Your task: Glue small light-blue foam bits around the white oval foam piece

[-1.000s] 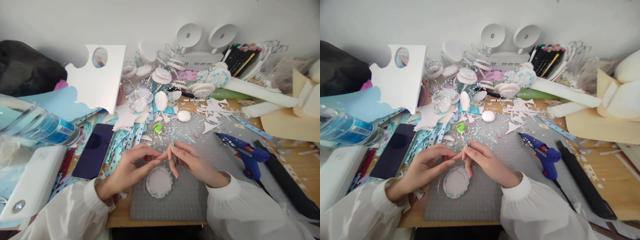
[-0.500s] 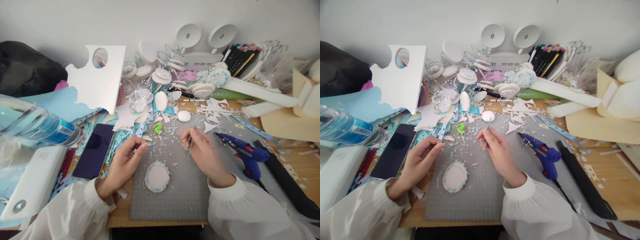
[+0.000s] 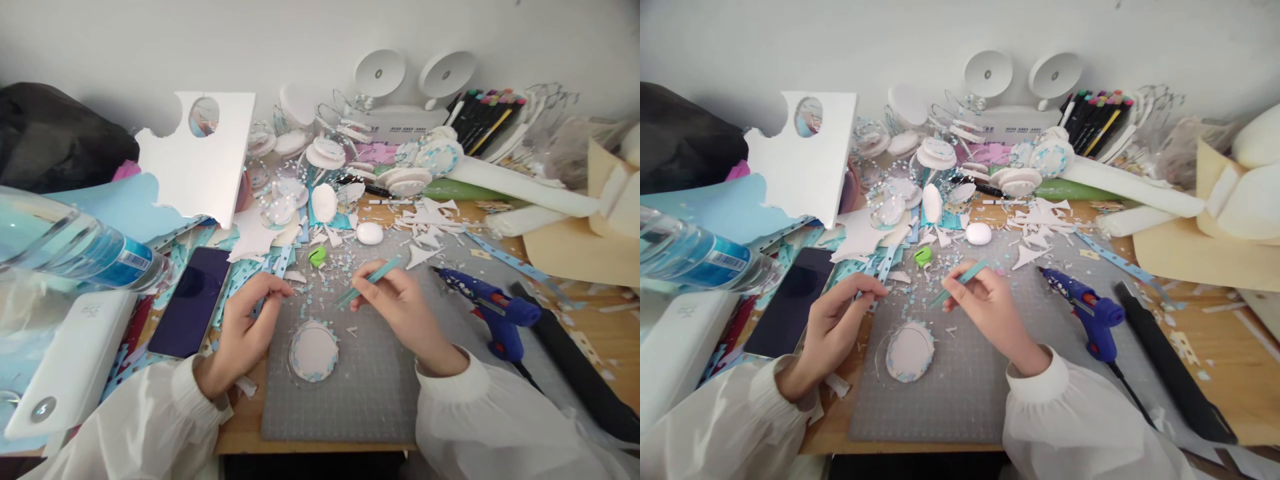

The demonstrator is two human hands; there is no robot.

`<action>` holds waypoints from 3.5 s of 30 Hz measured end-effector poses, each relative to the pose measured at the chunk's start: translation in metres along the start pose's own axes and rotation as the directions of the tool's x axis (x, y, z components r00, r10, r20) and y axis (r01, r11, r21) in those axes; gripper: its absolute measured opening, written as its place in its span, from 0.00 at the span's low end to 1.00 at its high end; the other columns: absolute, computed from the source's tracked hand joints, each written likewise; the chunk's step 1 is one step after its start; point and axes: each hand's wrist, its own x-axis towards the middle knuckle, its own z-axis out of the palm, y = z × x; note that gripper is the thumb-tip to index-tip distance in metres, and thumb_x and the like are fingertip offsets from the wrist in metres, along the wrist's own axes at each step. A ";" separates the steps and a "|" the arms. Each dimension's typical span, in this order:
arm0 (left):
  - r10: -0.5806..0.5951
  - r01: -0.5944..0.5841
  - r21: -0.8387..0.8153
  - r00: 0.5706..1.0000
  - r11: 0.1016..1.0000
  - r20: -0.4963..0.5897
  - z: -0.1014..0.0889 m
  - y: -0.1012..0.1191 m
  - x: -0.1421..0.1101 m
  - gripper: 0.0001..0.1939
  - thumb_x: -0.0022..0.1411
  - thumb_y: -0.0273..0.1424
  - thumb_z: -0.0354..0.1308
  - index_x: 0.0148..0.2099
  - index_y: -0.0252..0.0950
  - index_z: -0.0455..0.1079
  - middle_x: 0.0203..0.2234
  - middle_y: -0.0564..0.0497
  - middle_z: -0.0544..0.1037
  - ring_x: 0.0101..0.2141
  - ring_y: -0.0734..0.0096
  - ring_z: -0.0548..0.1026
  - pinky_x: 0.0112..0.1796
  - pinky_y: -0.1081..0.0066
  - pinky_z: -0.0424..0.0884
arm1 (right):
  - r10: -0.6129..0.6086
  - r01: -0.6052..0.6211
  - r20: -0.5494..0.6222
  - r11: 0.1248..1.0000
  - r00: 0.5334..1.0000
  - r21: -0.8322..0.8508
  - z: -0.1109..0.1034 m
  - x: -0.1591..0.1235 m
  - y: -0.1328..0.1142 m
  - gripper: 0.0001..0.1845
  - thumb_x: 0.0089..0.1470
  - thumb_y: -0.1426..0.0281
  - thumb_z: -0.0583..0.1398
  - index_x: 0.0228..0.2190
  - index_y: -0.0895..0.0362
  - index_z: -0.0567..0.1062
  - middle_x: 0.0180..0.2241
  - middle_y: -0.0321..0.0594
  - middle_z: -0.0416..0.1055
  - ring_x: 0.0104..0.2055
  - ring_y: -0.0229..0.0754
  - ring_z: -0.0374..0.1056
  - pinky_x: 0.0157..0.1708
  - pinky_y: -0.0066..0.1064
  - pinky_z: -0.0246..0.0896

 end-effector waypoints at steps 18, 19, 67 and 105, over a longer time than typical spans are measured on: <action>-0.072 0.144 -0.203 0.943 0.969 0.325 0.001 0.004 0.001 0.12 0.69 0.30 0.48 0.42 0.34 0.73 0.32 0.48 0.78 0.34 0.70 0.77 0.37 0.71 0.72 | 0.014 -0.009 0.093 0.998 0.996 -0.056 0.009 -0.009 0.002 0.13 0.50 0.60 0.66 0.25 0.54 0.71 0.16 0.30 0.66 0.17 0.35 0.66 0.19 0.28 0.63; -0.081 0.155 -0.199 0.938 0.968 0.336 0.001 0.003 0.001 0.12 0.69 0.30 0.47 0.43 0.34 0.73 0.33 0.48 0.79 0.35 0.69 0.77 0.38 0.71 0.72 | 0.021 -0.017 0.094 0.999 0.995 -0.043 0.007 -0.008 0.000 0.13 0.51 0.60 0.65 0.25 0.55 0.70 0.16 0.30 0.66 0.16 0.34 0.65 0.19 0.27 0.61; 0.048 0.001 -0.192 0.968 0.981 0.248 0.003 0.005 0.004 0.08 0.63 0.25 0.55 0.41 0.37 0.75 0.36 0.46 0.76 0.40 0.65 0.73 0.42 0.66 0.70 | -0.069 0.065 0.016 0.985 0.998 0.162 -0.006 -0.002 0.006 0.06 0.50 0.69 0.67 0.32 0.52 0.75 0.36 0.36 0.71 0.36 0.37 0.70 0.35 0.31 0.71; 0.070 -0.047 -0.120 0.978 0.992 0.196 0.003 0.001 0.003 0.04 0.67 0.26 0.52 0.37 0.36 0.65 0.31 0.52 0.67 0.34 0.71 0.66 0.37 0.71 0.63 | -0.201 0.203 0.170 0.979 0.965 0.005 0.003 -0.003 -0.002 0.03 0.50 0.70 0.67 0.30 0.52 0.77 0.35 0.38 0.77 0.39 0.39 0.74 0.38 0.32 0.72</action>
